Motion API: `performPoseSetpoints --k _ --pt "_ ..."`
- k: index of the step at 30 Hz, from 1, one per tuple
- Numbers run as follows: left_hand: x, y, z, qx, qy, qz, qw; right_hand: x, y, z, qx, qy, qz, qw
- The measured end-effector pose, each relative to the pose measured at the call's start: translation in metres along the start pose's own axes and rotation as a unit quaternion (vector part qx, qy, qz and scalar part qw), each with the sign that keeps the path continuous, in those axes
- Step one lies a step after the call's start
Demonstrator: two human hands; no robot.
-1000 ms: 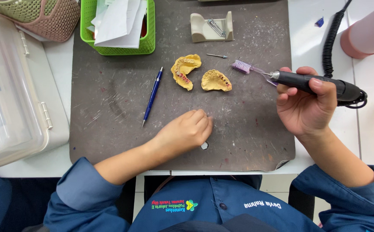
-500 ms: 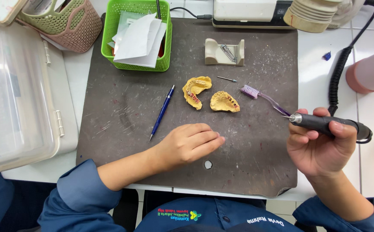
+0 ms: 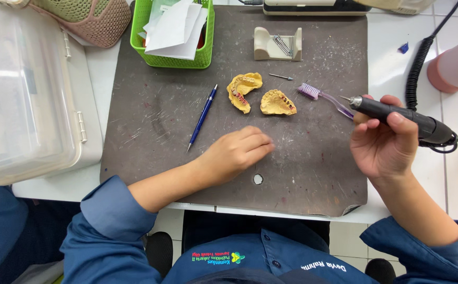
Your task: The person sits at a workbench and adjusts a set of dentures. They use a toothbrush to clean the dentures, then use a rotary tool to grind and shape a small tooth component. The person repeatedly fits the tooth into the denture and refines it with the rotary tool.
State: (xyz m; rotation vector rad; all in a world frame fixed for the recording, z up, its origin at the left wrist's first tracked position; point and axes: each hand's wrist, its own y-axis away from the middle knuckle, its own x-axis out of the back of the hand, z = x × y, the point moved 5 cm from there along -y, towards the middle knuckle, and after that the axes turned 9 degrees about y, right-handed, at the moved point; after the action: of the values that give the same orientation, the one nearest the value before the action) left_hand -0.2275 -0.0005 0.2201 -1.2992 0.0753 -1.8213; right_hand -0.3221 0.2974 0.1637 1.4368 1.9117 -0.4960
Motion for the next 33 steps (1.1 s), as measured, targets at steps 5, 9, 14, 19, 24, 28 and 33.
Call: performPoseSetpoints --k 5,9,14,19,24,28,33 --pt "-0.003 0.005 0.001 -0.004 0.029 0.039 0.999 -0.006 -0.007 0.000 0.043 0.004 -0.053 0.998" --pt "-0.012 0.007 -0.006 0.042 0.046 -0.010 0.998 -0.011 -0.009 0.000 0.044 0.016 -0.066 0.997" --pt "-0.005 0.004 -0.002 -0.019 0.007 0.049 0.999 -0.017 -0.010 0.005 0.010 -0.002 -0.070 0.997" --pt "0.002 0.004 0.009 -0.081 -0.017 0.100 0.992 -0.017 -0.014 0.010 0.000 -0.002 -0.083 0.997" --pt "-0.009 0.001 0.006 -0.008 0.015 0.036 0.999 -0.013 -0.019 0.011 -0.004 -0.006 -0.067 0.998" --pt "-0.008 0.002 0.006 -0.006 0.030 0.058 0.998 -0.011 -0.018 0.009 0.000 -0.002 -0.052 0.999" --pt "-0.004 0.003 0.009 -0.039 0.013 0.102 0.994 -0.011 -0.014 0.005 0.006 -0.007 -0.038 0.999"
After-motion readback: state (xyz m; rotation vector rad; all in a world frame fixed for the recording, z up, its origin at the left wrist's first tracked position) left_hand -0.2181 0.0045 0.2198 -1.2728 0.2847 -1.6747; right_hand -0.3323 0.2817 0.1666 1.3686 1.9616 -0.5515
